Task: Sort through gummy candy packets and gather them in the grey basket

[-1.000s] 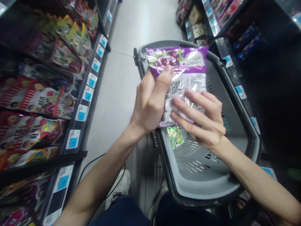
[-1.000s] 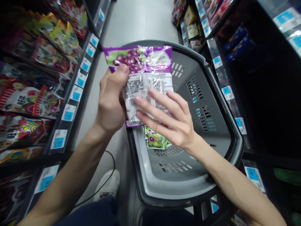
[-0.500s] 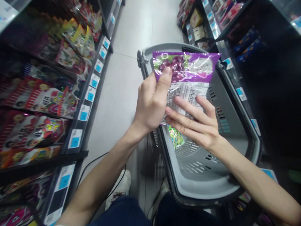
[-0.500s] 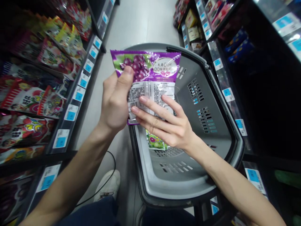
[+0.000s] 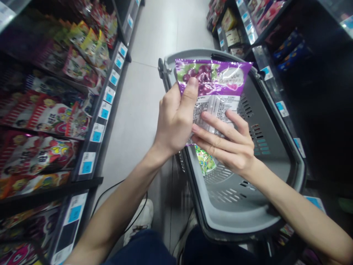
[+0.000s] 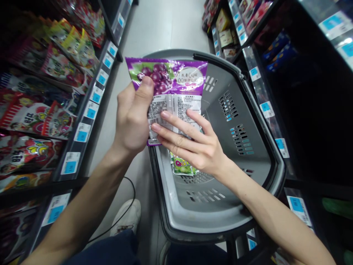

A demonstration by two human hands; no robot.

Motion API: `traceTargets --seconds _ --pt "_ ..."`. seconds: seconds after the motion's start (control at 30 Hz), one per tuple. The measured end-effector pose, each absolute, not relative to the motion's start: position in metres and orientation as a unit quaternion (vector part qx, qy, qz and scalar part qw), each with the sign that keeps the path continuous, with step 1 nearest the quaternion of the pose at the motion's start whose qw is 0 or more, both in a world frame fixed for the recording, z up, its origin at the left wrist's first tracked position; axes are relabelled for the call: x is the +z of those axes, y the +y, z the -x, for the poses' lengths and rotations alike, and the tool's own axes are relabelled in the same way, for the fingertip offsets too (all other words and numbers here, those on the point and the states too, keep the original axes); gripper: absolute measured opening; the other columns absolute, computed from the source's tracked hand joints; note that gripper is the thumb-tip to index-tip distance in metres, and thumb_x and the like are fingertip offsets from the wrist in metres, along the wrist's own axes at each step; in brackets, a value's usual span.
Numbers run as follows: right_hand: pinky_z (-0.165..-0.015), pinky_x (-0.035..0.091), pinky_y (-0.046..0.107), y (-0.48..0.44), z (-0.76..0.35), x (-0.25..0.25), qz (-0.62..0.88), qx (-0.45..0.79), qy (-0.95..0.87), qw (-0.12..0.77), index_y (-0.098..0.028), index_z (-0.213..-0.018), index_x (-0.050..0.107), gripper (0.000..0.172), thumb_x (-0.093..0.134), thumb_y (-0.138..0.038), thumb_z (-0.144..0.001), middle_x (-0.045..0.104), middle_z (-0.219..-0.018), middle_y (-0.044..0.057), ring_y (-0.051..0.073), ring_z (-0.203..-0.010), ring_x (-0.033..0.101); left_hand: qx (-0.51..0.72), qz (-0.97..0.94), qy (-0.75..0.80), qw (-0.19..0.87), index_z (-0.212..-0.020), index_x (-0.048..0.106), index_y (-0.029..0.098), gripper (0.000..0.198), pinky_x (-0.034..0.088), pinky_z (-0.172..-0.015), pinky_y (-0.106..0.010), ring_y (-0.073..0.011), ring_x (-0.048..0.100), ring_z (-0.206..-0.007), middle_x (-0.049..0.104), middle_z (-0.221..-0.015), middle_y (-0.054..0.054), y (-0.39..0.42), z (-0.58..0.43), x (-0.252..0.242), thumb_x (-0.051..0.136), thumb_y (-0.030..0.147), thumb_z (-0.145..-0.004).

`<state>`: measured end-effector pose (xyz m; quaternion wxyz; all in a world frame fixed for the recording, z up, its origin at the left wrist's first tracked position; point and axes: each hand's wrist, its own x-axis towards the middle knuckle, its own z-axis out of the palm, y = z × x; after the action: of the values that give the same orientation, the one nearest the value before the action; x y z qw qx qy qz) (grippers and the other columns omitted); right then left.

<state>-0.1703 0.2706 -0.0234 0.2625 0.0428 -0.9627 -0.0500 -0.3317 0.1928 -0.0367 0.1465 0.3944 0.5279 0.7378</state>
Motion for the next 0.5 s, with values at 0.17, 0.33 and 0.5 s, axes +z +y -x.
traceTargets --seconds 0.17,0.33,0.5 --pt "-0.127 0.038 0.035 0.2708 0.1699 -0.0242 -0.036 -0.038 -0.967 0.249 -0.04 -0.12 0.064 0.027 0.056 -0.024 -0.1 0.065 -0.132 -0.014 0.014 -0.137 0.052 0.736 -0.396 0.529 0.143 -0.077 0.051 0.019 0.041 0.038 -0.072 -0.032 -0.0136 0.05 -0.071 0.052 -0.072 0.001 0.1925 0.3324 -0.0363 0.046 0.051 -0.102" --pt "-0.127 0.038 0.035 0.269 0.1729 -0.0218 -0.047 -0.086 -0.959 0.265 -0.036 -0.115 0.066 0.022 0.053 -0.024 -0.102 0.066 -0.129 -0.014 0.013 -0.136 0.053 0.718 -0.385 0.557 0.16 -0.073 0.047 0.022 0.038 0.04 -0.071 -0.036 -0.0162 0.05 -0.072 0.052 -0.072 0.0 0.1898 0.3312 -0.0327 0.045 0.046 -0.103" --pt "-0.129 0.034 0.033 0.265 0.1767 -0.0179 -0.083 -0.129 -0.937 0.313 -0.028 -0.109 0.067 0.017 0.053 -0.02 -0.102 0.063 -0.133 -0.012 0.012 -0.137 0.052 0.738 -0.368 0.538 0.173 -0.067 0.036 0.022 0.049 0.035 -0.061 -0.037 -0.0159 0.042 -0.063 0.042 -0.066 -0.001 0.1868 0.3286 -0.0276 0.033 0.051 -0.106"
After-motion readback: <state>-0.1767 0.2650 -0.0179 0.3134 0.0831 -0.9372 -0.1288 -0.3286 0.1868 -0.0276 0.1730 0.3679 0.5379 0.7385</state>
